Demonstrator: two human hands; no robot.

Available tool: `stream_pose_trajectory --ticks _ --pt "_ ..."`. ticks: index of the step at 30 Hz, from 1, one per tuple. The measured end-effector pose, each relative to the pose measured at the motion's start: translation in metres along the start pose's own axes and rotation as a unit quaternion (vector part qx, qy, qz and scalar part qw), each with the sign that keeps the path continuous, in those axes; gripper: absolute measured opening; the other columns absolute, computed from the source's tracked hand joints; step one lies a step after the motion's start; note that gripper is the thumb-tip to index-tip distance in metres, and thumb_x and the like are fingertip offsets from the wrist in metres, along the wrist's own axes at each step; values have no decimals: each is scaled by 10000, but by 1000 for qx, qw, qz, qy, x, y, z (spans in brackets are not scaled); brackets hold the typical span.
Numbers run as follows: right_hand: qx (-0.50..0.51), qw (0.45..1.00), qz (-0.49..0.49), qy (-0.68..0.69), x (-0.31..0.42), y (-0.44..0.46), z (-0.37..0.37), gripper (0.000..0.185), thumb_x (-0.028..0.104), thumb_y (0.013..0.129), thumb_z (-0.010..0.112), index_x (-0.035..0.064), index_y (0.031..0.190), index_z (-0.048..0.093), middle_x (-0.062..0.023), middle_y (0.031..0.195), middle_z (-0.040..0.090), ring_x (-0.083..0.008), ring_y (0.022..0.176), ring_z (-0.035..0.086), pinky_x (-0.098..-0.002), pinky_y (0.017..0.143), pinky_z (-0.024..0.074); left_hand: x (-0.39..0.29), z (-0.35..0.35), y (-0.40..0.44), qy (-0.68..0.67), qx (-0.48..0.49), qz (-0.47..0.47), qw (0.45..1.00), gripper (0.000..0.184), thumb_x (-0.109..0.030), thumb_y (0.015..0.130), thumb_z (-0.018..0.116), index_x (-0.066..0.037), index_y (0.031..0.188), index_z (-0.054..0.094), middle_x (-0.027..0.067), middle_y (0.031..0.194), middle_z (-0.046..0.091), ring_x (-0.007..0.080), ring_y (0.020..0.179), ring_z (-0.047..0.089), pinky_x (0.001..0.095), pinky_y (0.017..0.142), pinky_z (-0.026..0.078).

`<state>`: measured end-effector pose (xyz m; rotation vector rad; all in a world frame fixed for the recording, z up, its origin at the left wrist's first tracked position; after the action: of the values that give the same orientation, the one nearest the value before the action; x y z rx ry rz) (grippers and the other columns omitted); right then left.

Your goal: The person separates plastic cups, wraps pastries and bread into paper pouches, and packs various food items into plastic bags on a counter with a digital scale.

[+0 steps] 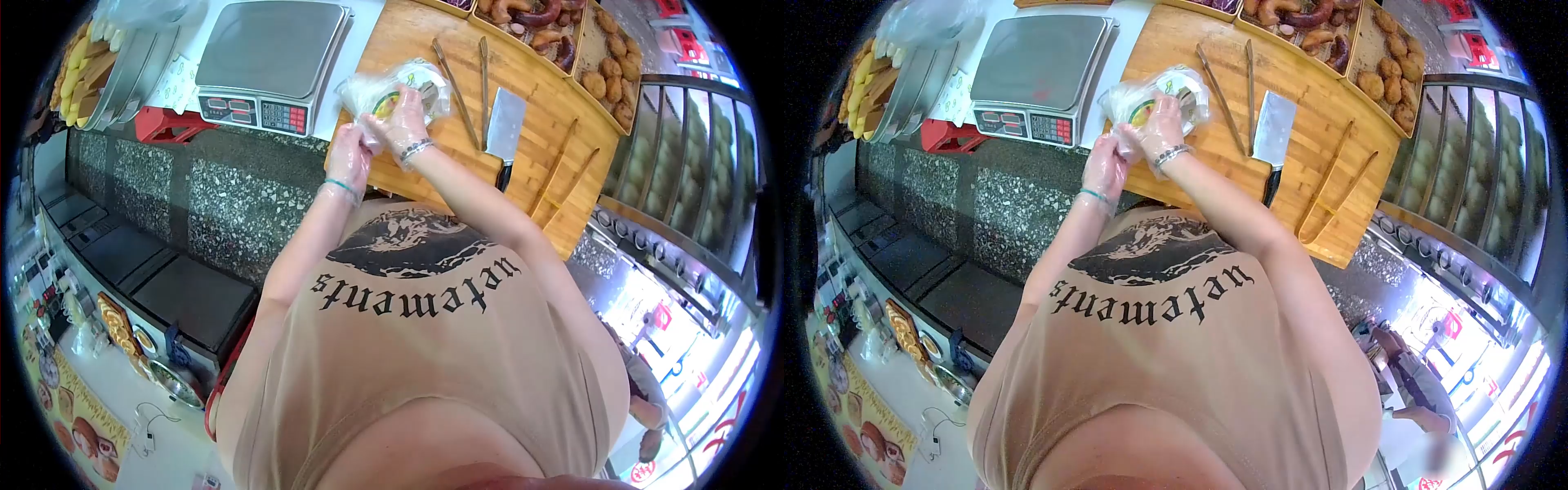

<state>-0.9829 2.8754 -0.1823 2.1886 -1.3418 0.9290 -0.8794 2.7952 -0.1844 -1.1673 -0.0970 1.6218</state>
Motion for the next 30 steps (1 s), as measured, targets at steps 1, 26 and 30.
stream_pose_trajectory --ticks 1,26,30 --pt "6 999 -28 -38 3 -1 2 832 413 643 775 -27 1238 394 -250 1176 455 -386 1147 406 -428 1019 330 -1 -4 1 0 0 -1 1000 89 -126 934 438 -59 943 495 44 883 572 138 786 558 272 718 458" --pt "68 975 213 0 -73 12 -72 392 338 750 593 28 982 658 -175 944 650 -281 969 609 -359 858 452 -58 3 49 -91 -16 -112 989 84 -30 896 467 2 973 467 160 958 592 68 479 369 205 515 400" --pt "35 959 215 184 -63 24 -84 371 340 790 525 12 891 666 -155 820 649 -237 814 618 -333 761 459 -74 5 52 -87 -44 -87 991 116 -41 901 469 26 993 491 163 956 607 79 507 411 204 508 420"
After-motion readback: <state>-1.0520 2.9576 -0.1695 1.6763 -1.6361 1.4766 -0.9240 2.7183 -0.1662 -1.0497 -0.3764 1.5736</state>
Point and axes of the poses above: each hand's wrist, its own y-axis towards the middle knuckle, its own z-axis out of the palm, x = y × z, the point moved 4 cm from there along y, towards the middle knuckle
